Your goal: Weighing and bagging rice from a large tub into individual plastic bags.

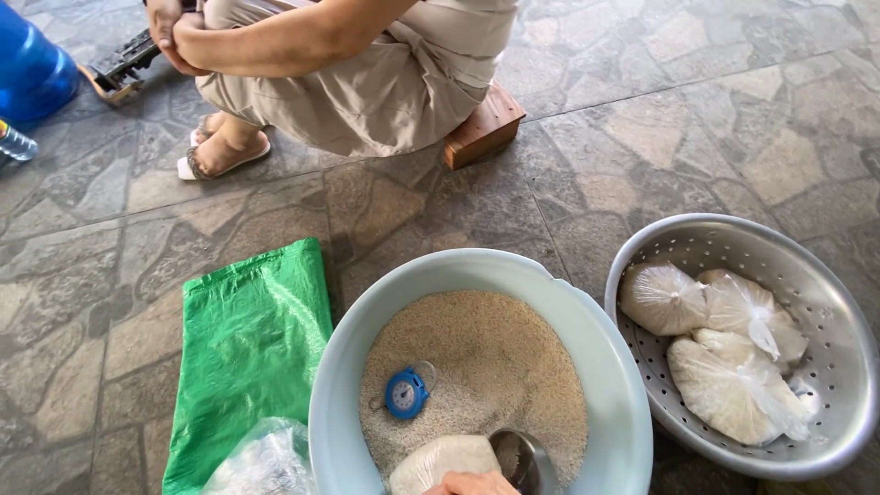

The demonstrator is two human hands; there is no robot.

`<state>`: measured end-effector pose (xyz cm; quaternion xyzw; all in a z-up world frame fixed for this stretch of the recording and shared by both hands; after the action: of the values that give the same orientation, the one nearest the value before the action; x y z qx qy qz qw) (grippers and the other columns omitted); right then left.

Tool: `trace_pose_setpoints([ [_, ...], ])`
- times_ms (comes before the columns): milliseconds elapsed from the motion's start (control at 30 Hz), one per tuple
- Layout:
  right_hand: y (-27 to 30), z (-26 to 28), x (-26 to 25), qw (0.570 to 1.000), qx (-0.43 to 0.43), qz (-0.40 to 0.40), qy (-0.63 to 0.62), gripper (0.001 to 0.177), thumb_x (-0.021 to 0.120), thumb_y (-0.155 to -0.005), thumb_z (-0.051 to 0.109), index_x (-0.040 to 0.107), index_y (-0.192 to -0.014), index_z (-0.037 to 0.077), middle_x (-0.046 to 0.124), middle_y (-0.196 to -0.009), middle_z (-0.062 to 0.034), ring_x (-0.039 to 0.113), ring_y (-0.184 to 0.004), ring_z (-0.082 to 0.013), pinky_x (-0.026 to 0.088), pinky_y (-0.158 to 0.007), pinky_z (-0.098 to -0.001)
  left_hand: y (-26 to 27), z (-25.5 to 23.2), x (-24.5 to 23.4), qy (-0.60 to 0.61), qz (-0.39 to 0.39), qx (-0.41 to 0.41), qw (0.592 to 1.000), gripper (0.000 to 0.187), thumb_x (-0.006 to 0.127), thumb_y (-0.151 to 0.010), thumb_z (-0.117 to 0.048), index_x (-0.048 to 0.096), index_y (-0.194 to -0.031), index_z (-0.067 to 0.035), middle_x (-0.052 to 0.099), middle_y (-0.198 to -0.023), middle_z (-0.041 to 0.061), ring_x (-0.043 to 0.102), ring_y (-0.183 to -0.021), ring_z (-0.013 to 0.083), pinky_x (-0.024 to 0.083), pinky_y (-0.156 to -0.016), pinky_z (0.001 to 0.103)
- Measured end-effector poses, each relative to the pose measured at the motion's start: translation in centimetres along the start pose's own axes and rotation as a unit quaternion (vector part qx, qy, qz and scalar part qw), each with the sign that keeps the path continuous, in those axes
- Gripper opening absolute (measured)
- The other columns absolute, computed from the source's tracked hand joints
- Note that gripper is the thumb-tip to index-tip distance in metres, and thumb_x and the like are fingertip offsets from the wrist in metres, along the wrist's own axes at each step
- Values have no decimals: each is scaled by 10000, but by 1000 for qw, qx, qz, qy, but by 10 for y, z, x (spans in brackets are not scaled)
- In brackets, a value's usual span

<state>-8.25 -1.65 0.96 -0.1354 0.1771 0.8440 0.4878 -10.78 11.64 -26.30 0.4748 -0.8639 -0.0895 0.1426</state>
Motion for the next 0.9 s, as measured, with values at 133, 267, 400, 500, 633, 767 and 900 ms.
trace_pose_setpoints([
  [133, -12, 14, -16, 969, -172, 42, 174, 196, 686, -972, 196, 813, -1121, 201, 644, -871, -85, 717, -934, -259, 585, -835, -390, 7, -31, 15, -144, -129, 131, 972, 143, 696, -976, -140, 733, -1089, -62, 747, -942, 16, 750, -899, 98, 579, -831, 257],
  [267, -14, 49, -53, 982, -175, 27, 66, 273, 768, -802, 166, 704, -1035, 40, 672, -1008, -165, 680, -1001, -370, 567, -766, -445, 32, -61, 21, -236, -216, 196, 927, 94, 761, -932, -139, 747, -1016, -99, 764, -897, 15, 786, -849, 90, 613, -774, 256],
  [400, -8, -12, -31, 993, -56, 76, 78, 282, 798, -835, 181, 678, -1052, 48, 674, -954, -157, 677, -945, -374, 550, -793, -473, 10, -60, 17, -143, -56, 71, 986, 112, 672, -1005, -137, 601, -1008, -51, 702, -843, 32, 663, -829, 88, 533, -744, 275],
  [500, -4, -32, -19, 994, -43, 70, 73, 222, 801, -861, 205, 672, -938, 42, 669, -920, -142, 676, -916, -377, 545, -765, -468, 11, -37, 16, -82, -22, 5, 996, 141, 645, -1025, -169, 550, -1013, -66, 638, -779, 17, 597, -728, 64, 500, -664, 241],
  [633, -5, -33, -16, 986, -69, 32, 150, 149, 750, -887, 180, 661, -890, 60, 656, -905, -98, 684, -830, -340, 543, -666, -450, 17, -44, 24, 205, 35, -20, 978, 138, 625, -1070, -144, 529, -1054, -45, 566, -709, 3, 532, -624, 69, 410, -582, 210],
  [767, -5, -1, -29, 987, -83, -30, 138, 155, 755, -884, 182, 665, -847, 60, 647, -853, -102, 683, -791, -332, 542, -631, -452, 22, -86, 13, 179, 62, -53, 980, 98, 631, -982, -131, 558, -1001, -67, 698, -739, 51, 675, -676, 122, 515, -647, 237],
  [900, 0, -47, 34, 958, -161, -6, 237, 160, 728, -925, 193, 670, -850, 65, 635, -839, -102, 685, -788, -312, 553, -632, -445, 28, -55, -11, 201, 38, -137, 969, 130, 788, -896, 18, 672, -935, -25, 695, -803, 18, 671, -768, 89, 523, -736, 240],
])
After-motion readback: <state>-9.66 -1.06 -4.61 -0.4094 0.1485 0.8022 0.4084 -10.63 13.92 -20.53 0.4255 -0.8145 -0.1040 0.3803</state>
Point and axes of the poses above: each hand's wrist, its own y-axis away from the middle knuckle, its own x-axis out of the palm, z = x × y, the point moved 8 cm from there along -y, towards the middle knuckle
